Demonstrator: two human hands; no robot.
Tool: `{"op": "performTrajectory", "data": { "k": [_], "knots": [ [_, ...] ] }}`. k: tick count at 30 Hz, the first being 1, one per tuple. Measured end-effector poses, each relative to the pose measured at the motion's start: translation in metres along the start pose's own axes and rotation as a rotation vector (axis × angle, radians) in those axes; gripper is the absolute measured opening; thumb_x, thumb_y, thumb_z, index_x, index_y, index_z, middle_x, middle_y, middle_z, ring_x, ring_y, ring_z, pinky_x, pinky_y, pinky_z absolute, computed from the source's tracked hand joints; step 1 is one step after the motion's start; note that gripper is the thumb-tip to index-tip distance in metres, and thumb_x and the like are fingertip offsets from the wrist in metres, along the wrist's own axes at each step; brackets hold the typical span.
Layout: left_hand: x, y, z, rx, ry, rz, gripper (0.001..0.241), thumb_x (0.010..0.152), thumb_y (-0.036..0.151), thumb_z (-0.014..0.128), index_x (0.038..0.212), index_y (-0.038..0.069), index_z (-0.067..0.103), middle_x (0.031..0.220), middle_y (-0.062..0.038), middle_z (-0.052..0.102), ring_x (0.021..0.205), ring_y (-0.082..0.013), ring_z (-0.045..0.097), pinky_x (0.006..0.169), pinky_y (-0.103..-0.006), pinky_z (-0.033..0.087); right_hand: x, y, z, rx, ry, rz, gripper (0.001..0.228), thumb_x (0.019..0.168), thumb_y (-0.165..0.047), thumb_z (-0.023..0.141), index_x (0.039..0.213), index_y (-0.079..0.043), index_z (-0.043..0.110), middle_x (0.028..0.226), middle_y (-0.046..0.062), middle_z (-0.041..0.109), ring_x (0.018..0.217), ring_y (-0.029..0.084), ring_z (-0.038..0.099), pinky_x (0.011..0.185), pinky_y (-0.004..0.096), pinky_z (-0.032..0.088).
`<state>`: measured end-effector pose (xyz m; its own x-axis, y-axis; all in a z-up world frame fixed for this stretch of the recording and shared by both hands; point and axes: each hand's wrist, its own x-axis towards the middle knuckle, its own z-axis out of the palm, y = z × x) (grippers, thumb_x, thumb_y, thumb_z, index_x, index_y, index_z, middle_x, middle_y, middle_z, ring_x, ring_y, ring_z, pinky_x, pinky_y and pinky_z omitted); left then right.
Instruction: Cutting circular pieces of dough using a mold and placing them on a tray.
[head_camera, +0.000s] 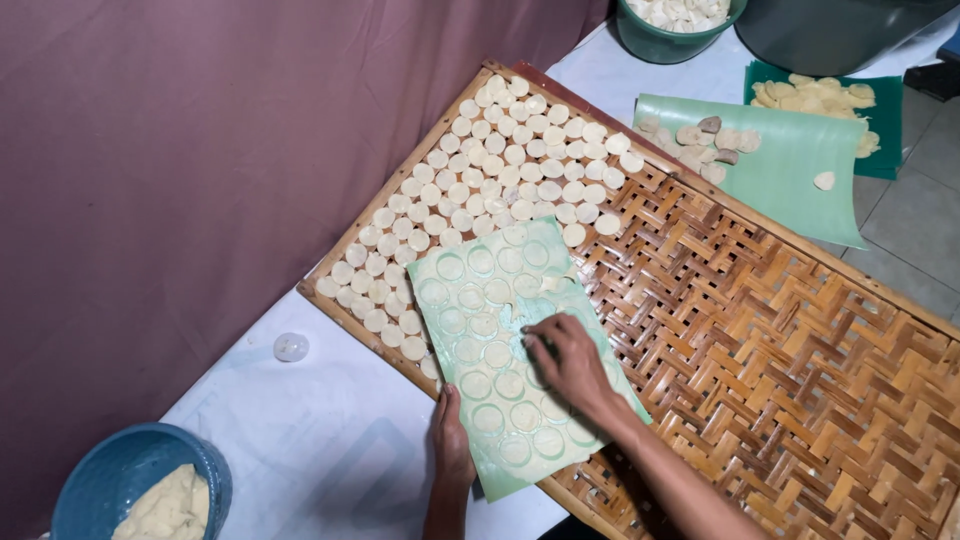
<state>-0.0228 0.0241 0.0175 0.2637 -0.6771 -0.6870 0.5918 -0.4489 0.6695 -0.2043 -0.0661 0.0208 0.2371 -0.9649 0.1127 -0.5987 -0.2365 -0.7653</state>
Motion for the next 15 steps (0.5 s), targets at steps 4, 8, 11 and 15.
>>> {"op": "performTrajectory", "data": {
  "k": [4, 8, 11, 15],
  "knots": [
    [-0.007, 0.006, 0.003, 0.012, 0.018, -0.019, 0.057, 0.104, 0.031, 0.041, 0.148, -0.004, 0.051, 0.145, -0.023, 0.060, 0.125, -0.0301, 0.058, 0.106, -0.0399, 0.045, -0.020, -0.040, 0.017, -0.036, -0.069, 0.064, 0.034, 0.095, -0.024, 0.062, 0.117, 0.001, 0.072, 0.093, 0.009, 0.066, 0.078, 0.018, 0.060, 0.068, 0.030, 0.058],
    [-0.005, 0.004, 0.001, 0.032, 0.033, -0.018, 0.056, 0.105, 0.030, 0.042, 0.148, -0.003, 0.052, 0.145, -0.021, 0.061, 0.124, -0.0277, 0.059, 0.105, -0.0376, 0.046, -0.019, -0.044, 0.029, -0.092, 0.078, 0.093, 0.030, 0.093, -0.026, 0.067, 0.107, 0.000, 0.075, 0.091, 0.009, 0.063, 0.083, 0.021, 0.056, 0.074, 0.035, 0.051],
    [-0.001, 0.000, 0.000, 0.008, 0.028, -0.010, 0.055, 0.104, 0.030, 0.043, 0.147, -0.003, 0.054, 0.144, -0.019, 0.061, 0.124, -0.0263, 0.058, 0.105, -0.0365, 0.045, -0.011, -0.034, 0.036, -0.005, 0.046, 0.230, 0.025, 0.090, -0.026, 0.070, 0.098, -0.002, 0.073, 0.092, 0.010, 0.062, 0.086, 0.022, 0.056, 0.077, 0.036, 0.051],
    [0.001, -0.002, -0.001, -0.031, 0.014, 0.007, 0.056, 0.105, 0.029, 0.043, 0.147, -0.005, 0.053, 0.144, -0.020, 0.061, 0.124, -0.0270, 0.057, 0.106, -0.0373, 0.044, -0.010, -0.042, 0.032, 0.010, -0.012, 0.197, 0.014, 0.091, -0.016, 0.066, 0.096, -0.003, 0.067, 0.094, 0.011, 0.066, 0.086, 0.025, 0.061, 0.083, 0.039, 0.054]
  ]
}}
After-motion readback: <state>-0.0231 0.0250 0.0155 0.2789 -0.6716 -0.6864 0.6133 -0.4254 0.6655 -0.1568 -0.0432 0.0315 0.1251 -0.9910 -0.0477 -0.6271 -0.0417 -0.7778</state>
